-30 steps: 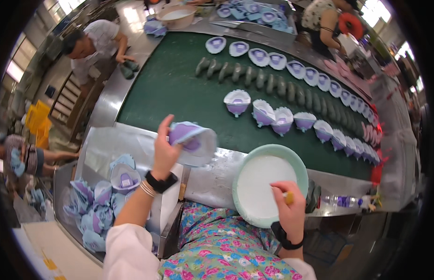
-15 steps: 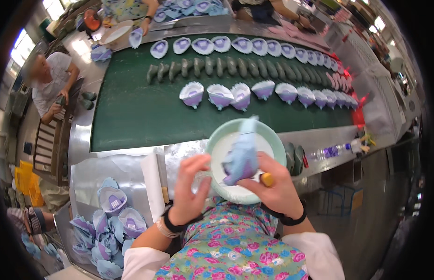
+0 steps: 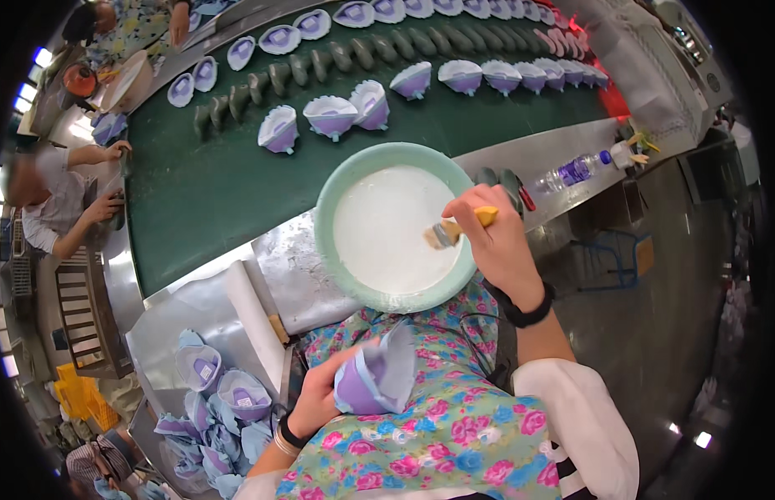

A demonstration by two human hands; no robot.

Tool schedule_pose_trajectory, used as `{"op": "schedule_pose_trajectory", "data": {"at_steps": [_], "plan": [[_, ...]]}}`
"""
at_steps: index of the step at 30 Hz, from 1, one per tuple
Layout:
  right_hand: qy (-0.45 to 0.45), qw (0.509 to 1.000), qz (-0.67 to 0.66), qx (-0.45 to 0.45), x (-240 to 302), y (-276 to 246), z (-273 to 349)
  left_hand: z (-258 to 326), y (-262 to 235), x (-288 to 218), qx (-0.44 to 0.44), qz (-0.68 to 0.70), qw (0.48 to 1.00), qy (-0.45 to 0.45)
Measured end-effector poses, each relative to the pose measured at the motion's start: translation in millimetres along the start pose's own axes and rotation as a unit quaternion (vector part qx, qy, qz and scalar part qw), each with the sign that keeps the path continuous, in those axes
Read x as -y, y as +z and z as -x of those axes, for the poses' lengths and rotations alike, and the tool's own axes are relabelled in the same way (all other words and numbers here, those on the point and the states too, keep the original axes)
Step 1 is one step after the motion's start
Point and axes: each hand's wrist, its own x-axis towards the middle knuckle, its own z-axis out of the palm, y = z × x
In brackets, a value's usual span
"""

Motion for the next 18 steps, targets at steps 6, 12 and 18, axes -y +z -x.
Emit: {"op": "schedule_pose_trajectory", "data": {"at_steps": [6,12,18], "plan": [[0.161,0.982,-0.084,0.054,-65,45,28,-8,-17,-12,0.15,-0.076,0.986,-0.012],[0.114,0.991,-0.07,0.032,-81,69,39,-28,-23,27,-0.078,0.207,0.971,-0.088],[0.072,0.971,-0.217,0.063,1,19,9,-69,-36,21,-0.105,0.285,0.951,-0.056]]}}
